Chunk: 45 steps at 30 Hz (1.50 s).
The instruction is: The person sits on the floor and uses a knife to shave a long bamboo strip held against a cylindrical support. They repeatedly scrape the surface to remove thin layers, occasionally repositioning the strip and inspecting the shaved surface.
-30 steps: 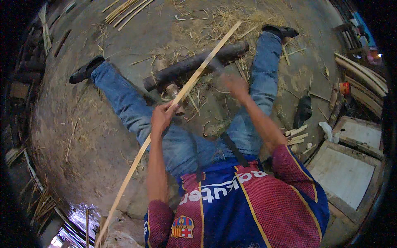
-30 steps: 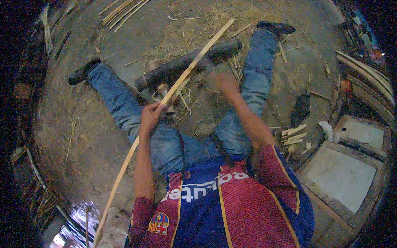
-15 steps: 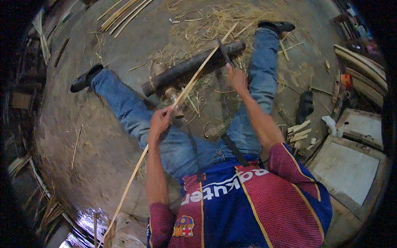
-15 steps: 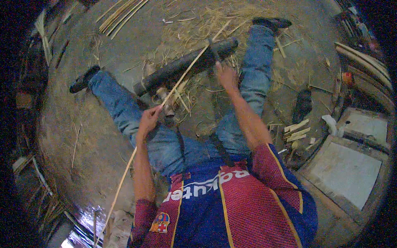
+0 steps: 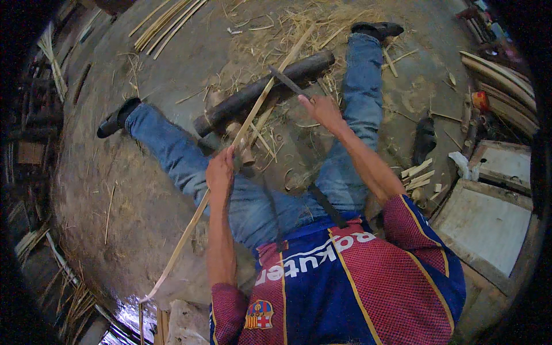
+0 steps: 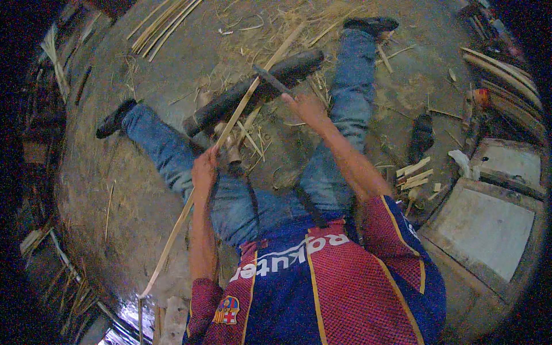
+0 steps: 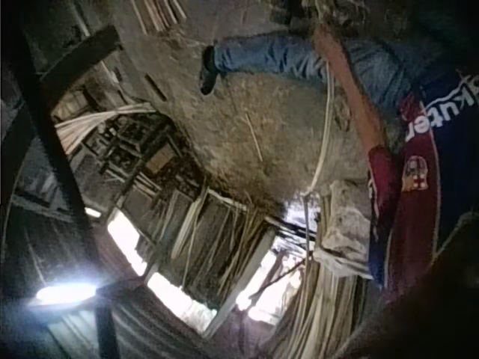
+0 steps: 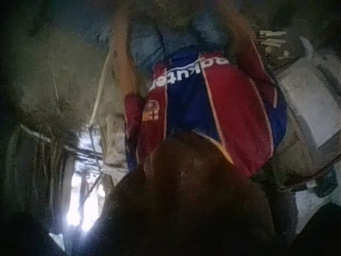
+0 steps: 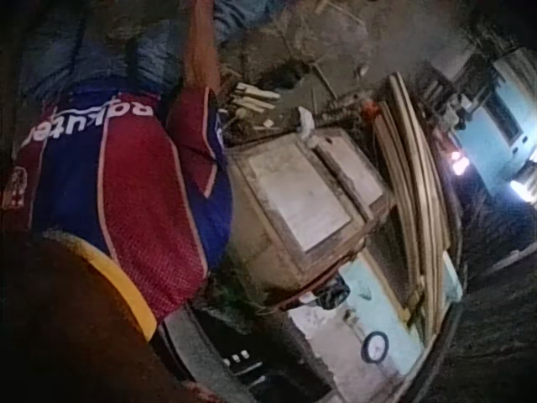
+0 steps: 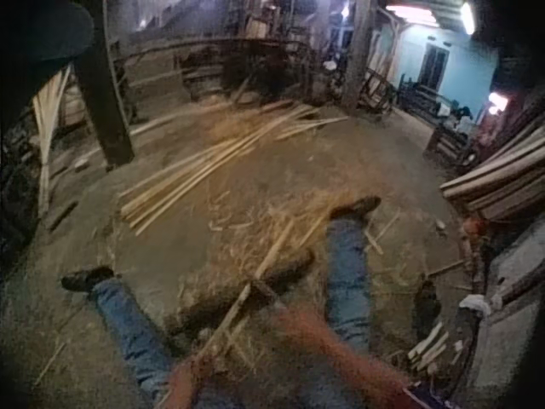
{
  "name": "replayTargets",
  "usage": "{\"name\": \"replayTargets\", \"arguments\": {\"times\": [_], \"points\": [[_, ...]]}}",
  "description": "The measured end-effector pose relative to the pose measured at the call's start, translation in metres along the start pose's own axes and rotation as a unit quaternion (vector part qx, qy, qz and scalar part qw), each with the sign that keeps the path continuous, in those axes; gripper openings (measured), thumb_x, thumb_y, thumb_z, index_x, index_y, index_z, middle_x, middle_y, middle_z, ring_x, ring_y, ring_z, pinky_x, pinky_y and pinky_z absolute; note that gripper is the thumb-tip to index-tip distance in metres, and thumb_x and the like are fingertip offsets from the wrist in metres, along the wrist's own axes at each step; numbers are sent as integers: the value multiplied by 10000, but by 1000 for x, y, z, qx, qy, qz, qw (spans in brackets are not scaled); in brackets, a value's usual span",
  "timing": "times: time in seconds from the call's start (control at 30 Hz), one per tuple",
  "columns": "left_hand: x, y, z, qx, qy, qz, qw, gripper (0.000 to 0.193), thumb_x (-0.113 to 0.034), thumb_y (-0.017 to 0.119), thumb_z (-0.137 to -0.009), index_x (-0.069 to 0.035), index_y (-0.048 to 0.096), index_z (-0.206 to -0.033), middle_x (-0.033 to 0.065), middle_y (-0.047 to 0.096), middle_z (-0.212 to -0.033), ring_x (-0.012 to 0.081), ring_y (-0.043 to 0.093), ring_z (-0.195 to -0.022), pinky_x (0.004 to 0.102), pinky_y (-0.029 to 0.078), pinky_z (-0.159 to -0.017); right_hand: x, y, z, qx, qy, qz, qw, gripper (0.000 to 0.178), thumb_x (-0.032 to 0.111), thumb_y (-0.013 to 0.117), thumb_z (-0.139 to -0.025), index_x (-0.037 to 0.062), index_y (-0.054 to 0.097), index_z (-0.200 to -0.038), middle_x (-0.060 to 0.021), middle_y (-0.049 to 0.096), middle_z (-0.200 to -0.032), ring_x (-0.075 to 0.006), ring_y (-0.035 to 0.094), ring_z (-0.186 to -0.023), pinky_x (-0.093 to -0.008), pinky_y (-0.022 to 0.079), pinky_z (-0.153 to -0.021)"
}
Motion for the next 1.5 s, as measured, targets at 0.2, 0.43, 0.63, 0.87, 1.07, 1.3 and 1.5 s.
{"name": "replayTargets", "arguments": {"times": [0.2,0.43,0.63,0.87,1.07,1.3,1.5], "points": [[20,-7,12,-23,56,42,997,502,-487,417,-1017,-79,708,-978,221,670,-855,429,631,-842,495,476,-733,57,2,35,120,-73,65,988,720,658,477,-931,-23,664,-792,-263,627,-704,-428,637,-693,-521,492,-647],[70,-60,73,68,-28,66,995,506,-450,431,-1025,-32,639,-832,158,580,-678,321,563,-650,423,437,-646,-10,-8,-12,39,90,15,995,782,712,445,-912,-24,688,-804,-275,663,-810,-451,653,-796,-551,496,-732],[109,-81,118,140,-90,78,983,487,-431,450,-1034,-44,614,-789,52,494,-598,165,480,-561,335,388,-558,36,8,16,129,-11,55,990,737,668,462,-932,-24,693,-826,-282,648,-746,-467,647,-729,-541,513,-704],[105,-77,116,98,-78,70,990,479,-424,427,-1042,-42,617,-825,69,508,-618,197,510,-591,352,404,-580,-27,-32,-27,-135,133,-5,982,563,528,524,-968,-9,665,-881,-210,661,-764,-358,653,-667,-457,519,-641],[60,-55,46,-8,30,-31,999,458,-460,422,-1026,-78,664,-952,209,636,-755,439,599,-736,510,463,-691,6,2,9,-44,100,-274,956,439,457,585,-959,28,579,-866,-33,537,-637,-144,555,-539,-310,455,-481],[32,-27,20,-137,142,-115,973,378,-435,454,-1022,-122,643,-924,200,633,-705,428,613,-653,511,456,-553,36,-2,12,89,203,-264,939,510,529,555,-964,39,573,-825,-19,540,-628,-126,522,-491,-313,434,-445],[32,-24,20,-123,133,-142,973,348,-416,445,-1029,-147,638,-923,191,621,-657,424,601,-589,504,446,-499,46,8,37,174,80,-214,958,553,563,543,-961,34,576,-804,-19,531,-612,-126,524,-480,-306,441,-437]]}}
Point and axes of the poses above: each hand's wrist, its own z-axis away from the middle knuckle, its own y-axis out of the palm, x = y × z, the point moved 3 cm from there along -z, towards the middle knuckle
